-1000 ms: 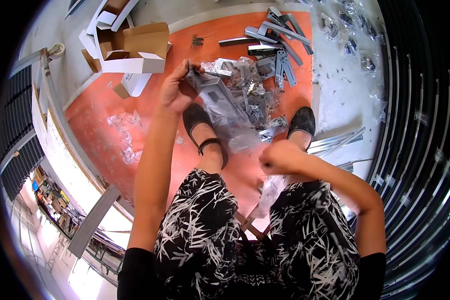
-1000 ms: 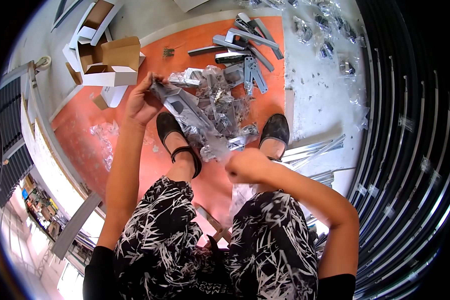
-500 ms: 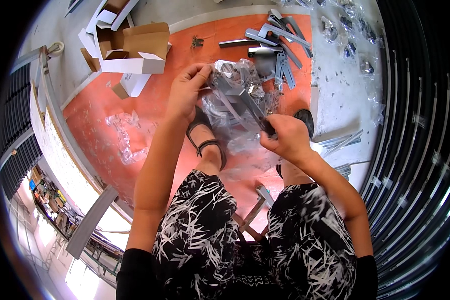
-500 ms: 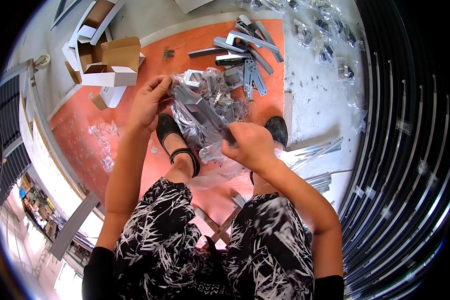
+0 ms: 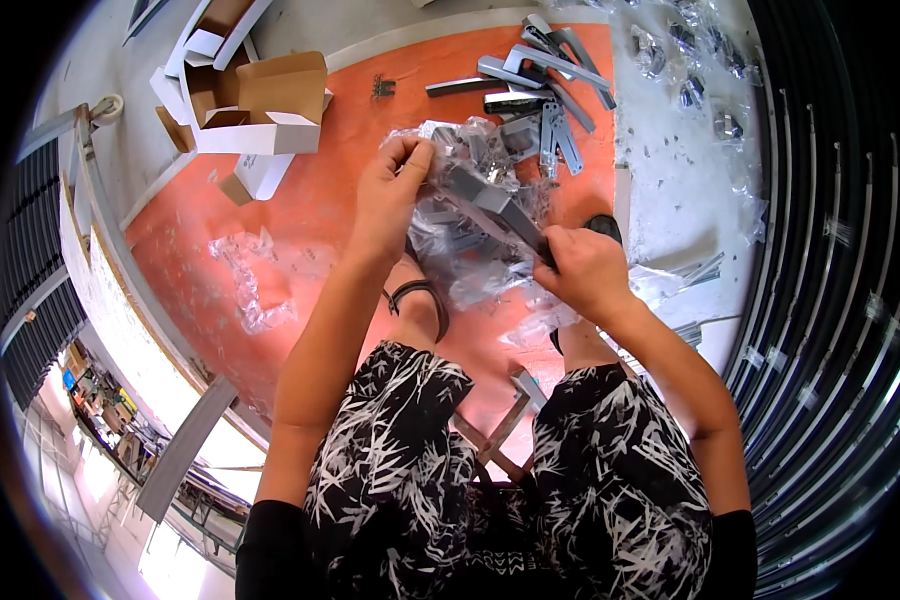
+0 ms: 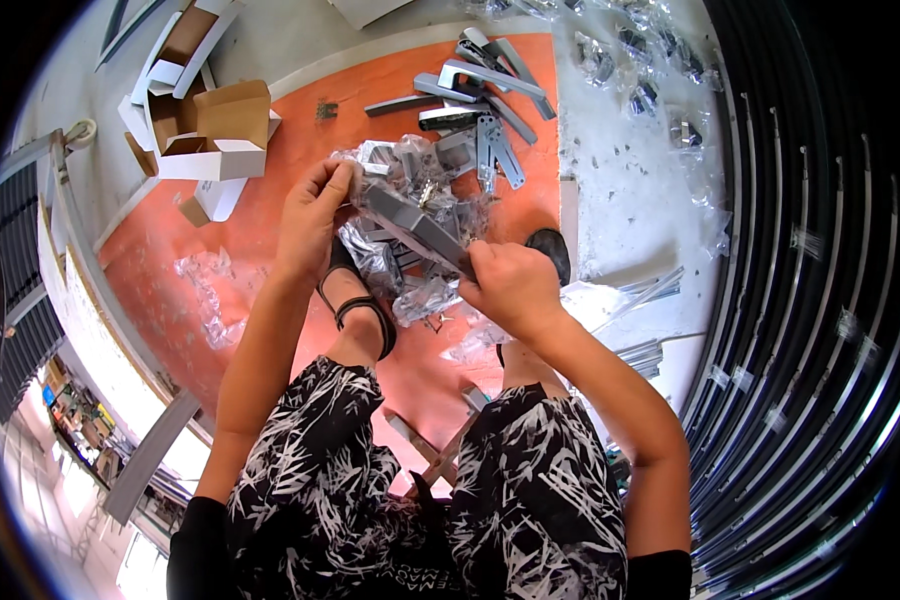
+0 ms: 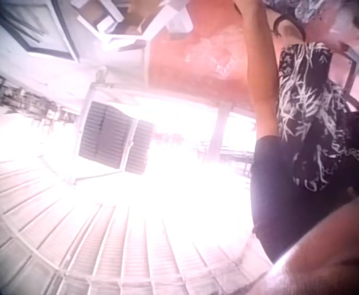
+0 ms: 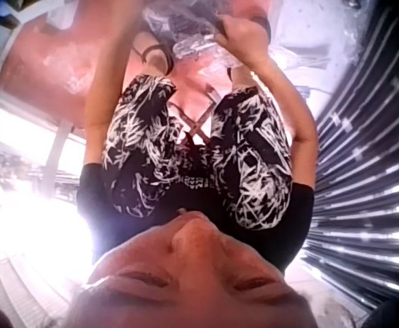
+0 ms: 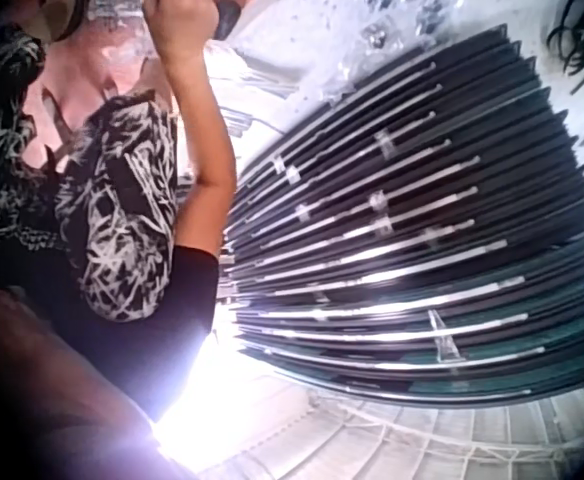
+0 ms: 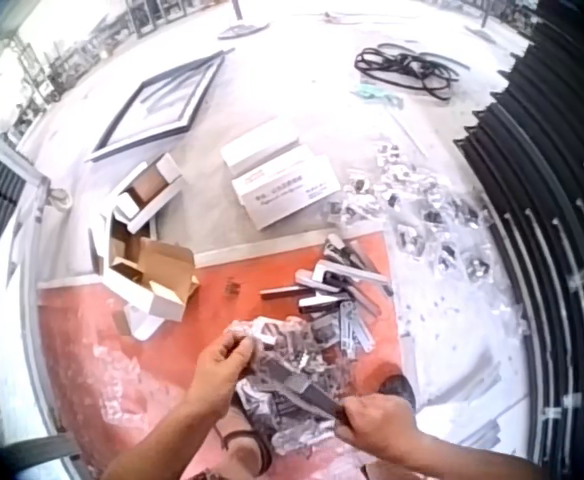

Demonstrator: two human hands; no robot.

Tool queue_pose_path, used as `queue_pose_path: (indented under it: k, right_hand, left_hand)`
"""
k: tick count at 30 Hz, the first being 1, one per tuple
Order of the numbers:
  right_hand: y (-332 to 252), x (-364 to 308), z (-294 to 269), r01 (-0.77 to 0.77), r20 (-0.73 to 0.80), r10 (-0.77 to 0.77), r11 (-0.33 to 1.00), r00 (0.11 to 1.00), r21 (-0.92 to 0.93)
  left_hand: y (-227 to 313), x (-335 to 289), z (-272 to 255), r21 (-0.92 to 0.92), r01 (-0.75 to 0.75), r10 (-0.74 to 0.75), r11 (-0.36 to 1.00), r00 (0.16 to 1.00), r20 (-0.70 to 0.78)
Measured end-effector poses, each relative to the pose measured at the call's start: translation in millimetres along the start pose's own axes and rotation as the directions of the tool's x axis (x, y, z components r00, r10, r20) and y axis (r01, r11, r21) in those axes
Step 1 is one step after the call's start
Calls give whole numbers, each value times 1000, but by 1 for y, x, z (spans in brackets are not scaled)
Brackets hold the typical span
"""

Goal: The person unwraps door handles and hardware parts from plastic bags by hand and assembles the lock mechanisms by fitting metal plates and components onto the handles.

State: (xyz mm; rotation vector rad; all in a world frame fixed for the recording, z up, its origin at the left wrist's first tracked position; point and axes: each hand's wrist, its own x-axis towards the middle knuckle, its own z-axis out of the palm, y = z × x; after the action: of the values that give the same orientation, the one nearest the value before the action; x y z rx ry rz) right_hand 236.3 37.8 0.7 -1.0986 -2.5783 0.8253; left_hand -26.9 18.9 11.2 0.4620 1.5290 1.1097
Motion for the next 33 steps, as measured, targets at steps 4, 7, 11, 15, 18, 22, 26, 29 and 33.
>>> queue_pose_path:
  k: [4, 7, 11, 15, 18, 22, 26, 29, 33]
  right_hand:
    - [-5, -12, -12, -114, 137, 112, 993, 984, 7]
    - [-7, -13, -11, -110, 156, 102, 993, 982, 42]
    - [-10, -9, -2, -66, 65, 58, 989, 996, 133]
    - [-12, 1, 5, -49, 30, 41, 935, 999, 351]
    - [-16, 10, 11, -194, 179, 112, 812, 977, 550]
    - [7, 76, 2, -562, 466, 320, 552, 825, 616]
    - [36, 108, 10, -632, 545, 323, 429, 774, 645]
    - [44, 97, 12, -571, 440, 377, 396, 815, 719]
    - [40, 33, -4, -657, 556, 360, 296, 749, 694]
  left_hand:
    - [12, -7, 9, -267, 321, -300, 909, 947, 118]
    - [0, -3, 4, -286, 366, -299, 885, 920, 253]
    - [-1, -6, 4, -323, 370, -316, 871, 926, 207]
    - [-29, -13, 13, -343, 580, -447, 738, 803, 395]
    - [-37, -24, 29, -26, 610, -567, 792, 751, 337]
    - [-50, -35, 45, -84, 560, -521, 825, 809, 273]
    - [-50, 2, 36, 117, 542, -554, 832, 803, 219]
    - [-55, -1, 36, -120, 531, -509, 839, 844, 170]
    - [-62, -31, 47, 275, 455, -531, 847, 743, 407]
